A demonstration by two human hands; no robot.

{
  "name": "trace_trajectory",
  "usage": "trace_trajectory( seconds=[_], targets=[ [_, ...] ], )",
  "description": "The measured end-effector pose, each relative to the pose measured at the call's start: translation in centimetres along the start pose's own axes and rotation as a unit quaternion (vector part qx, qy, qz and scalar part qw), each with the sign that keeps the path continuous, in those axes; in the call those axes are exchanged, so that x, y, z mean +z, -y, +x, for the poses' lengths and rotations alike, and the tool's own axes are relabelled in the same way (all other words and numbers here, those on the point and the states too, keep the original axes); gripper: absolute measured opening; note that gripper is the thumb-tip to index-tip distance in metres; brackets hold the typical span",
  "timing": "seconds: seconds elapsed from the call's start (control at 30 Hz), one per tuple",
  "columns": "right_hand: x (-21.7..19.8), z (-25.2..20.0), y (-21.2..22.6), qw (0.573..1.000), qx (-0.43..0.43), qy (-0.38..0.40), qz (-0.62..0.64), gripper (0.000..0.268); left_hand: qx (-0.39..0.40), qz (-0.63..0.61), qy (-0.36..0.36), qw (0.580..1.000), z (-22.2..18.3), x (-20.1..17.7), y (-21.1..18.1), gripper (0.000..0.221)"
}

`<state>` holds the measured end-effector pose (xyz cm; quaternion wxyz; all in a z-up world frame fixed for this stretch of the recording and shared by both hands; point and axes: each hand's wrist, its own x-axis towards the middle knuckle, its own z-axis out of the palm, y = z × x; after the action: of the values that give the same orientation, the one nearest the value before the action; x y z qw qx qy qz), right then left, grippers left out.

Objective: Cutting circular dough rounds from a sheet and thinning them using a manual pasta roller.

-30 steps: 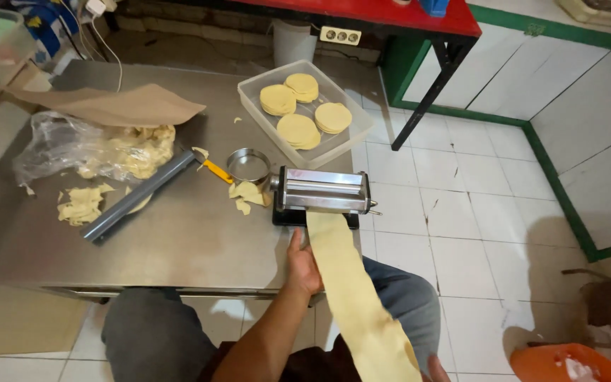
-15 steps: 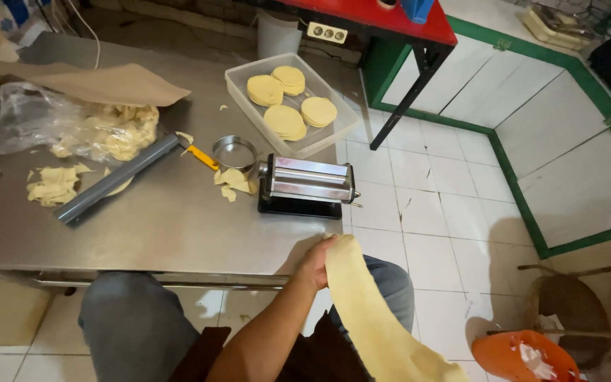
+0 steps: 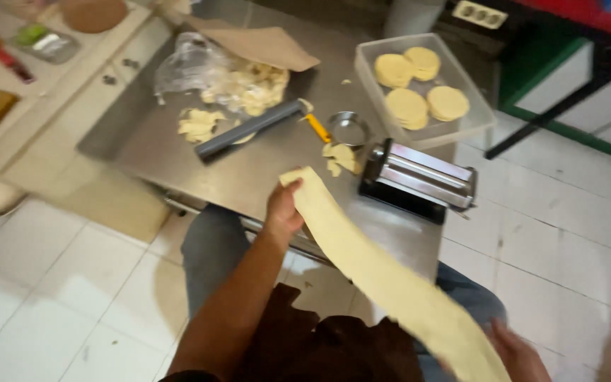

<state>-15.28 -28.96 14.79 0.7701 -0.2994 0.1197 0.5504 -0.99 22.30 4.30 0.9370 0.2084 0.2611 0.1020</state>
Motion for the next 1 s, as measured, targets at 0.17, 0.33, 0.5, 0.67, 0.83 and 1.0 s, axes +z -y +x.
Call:
trace_trajectory(
  seconds=[0.17,0.33,0.5,0.67,0.83,1.0],
  targets=[
    [3.7,15.1,9.8,0.984,0.03,-0.161,-0.072,0.076,0.109,0.036,-0.097,0.989,0.4,-0.9,-11.7,0.032],
    [11.3,23.2,12.6,0.992,0.037,-0.093,-0.078,0.067,0.199,-0.044,-0.065,0.977,1.4,-3.3,-17.8,0.048],
    [4.3,26.1,15.3,0.984,0.098,0.072,-0.132,0.071,0.184,0.001,-0.214,0.959,0.8,-2.8,-19.3,0.041],
    [7.7,20.6,17.0,0.916,0.12,-0.212,-0.318,0.083,0.175,0.078,-0.254,0.948,0.4,-2.0,-20.2,0.036],
    [8.3,15.1,16.4,0.862,0.082,-0.347,-0.362,0.066,0.262,0.36,-0.287,0.848,0.0,-4.2,-21.4,0.027],
    [11.3,10.9,13.6,0.784,0.01,-0.45,-0.428,0.047,0.322,0.518,-0.27,0.745,-0.6,-5.6,-22.5,0.024]
  ],
)
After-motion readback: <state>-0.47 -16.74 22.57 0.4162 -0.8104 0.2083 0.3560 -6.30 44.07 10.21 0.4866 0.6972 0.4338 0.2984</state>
